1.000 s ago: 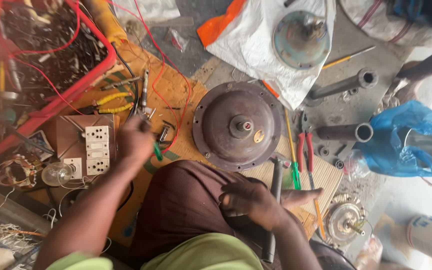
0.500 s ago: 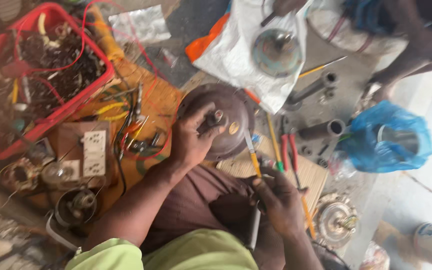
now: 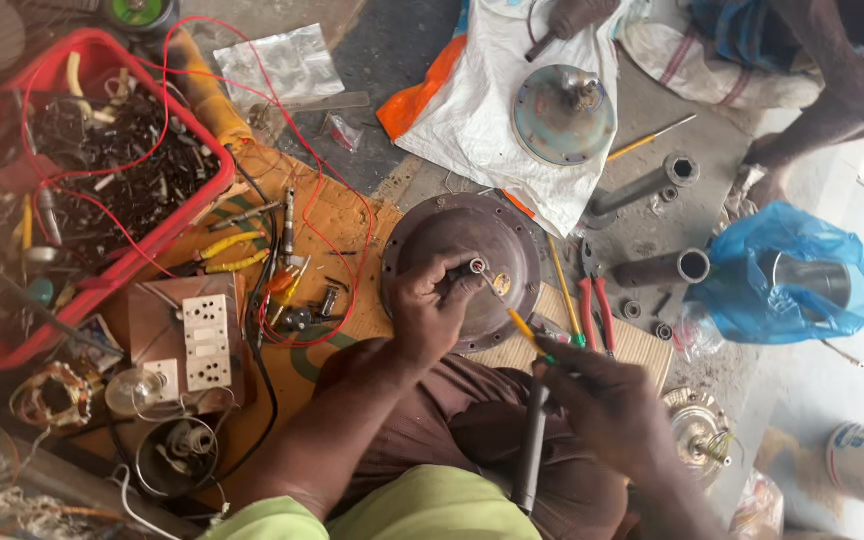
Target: The person is repairing a circular electrical component, likely a fan motor housing. They use a hammer and a screwdriver to tap and adjust parts within the central hub of the component while sitting on the floor.
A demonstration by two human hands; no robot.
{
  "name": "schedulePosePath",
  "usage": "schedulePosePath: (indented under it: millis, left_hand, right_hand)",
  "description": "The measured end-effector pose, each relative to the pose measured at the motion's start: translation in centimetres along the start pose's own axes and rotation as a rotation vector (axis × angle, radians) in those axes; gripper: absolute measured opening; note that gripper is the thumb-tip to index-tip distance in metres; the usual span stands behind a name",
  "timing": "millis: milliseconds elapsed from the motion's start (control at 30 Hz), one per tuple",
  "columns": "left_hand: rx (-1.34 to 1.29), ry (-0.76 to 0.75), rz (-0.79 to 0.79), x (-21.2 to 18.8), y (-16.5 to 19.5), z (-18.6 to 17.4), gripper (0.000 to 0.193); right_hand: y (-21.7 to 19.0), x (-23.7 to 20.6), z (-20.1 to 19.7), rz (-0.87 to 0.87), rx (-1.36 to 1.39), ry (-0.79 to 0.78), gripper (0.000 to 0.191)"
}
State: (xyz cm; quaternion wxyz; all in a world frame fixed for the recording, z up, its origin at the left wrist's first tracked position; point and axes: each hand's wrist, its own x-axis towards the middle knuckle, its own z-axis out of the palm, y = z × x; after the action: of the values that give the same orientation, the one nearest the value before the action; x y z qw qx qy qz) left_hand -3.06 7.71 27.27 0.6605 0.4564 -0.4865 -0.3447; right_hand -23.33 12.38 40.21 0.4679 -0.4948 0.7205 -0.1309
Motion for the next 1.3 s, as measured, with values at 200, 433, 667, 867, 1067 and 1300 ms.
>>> schedulePosePath:
  millis: [200,433,667,867,1067,1300]
  left_hand:
    - [0.167,0.018,0.049,-0.1,-0.4,0.1,0.024]
    - [0.190,-0.052,0.114,0.1,0.2,0.1,0.032]
    - [0.210,-0.097,0.080,0.4,-0.2,-1.0,0.026]
    - [0.320,0.037,0.047,0.6,-0.3,-1.0,0.032]
    - [0.215,0.059,0.154,0.8,-0.2,-0.8,0.024]
    - [0.267,0.080,0.188,0.6,-0.3,-0.7,0.030]
  right_hand:
    - [-8.7,0.1,-2.4,-0.231,-0.709,-0.007,0.031]
    - [-4.3,-1.6,1.6,-0.483,-0.630,0.228,0.031]
    - [2.3,2.5,10.1,-0.430,0.000,0.324,0.033]
    - [-5.9,-2.5,-0.2,-0.576,0.700,0.537,0.031]
    - [-1.4,-1.6,-4.7,-0.285,0.438,0.278,0.022]
    - [1.3,-0.6,-1.5,-0.187,0.115,0.050,0.041]
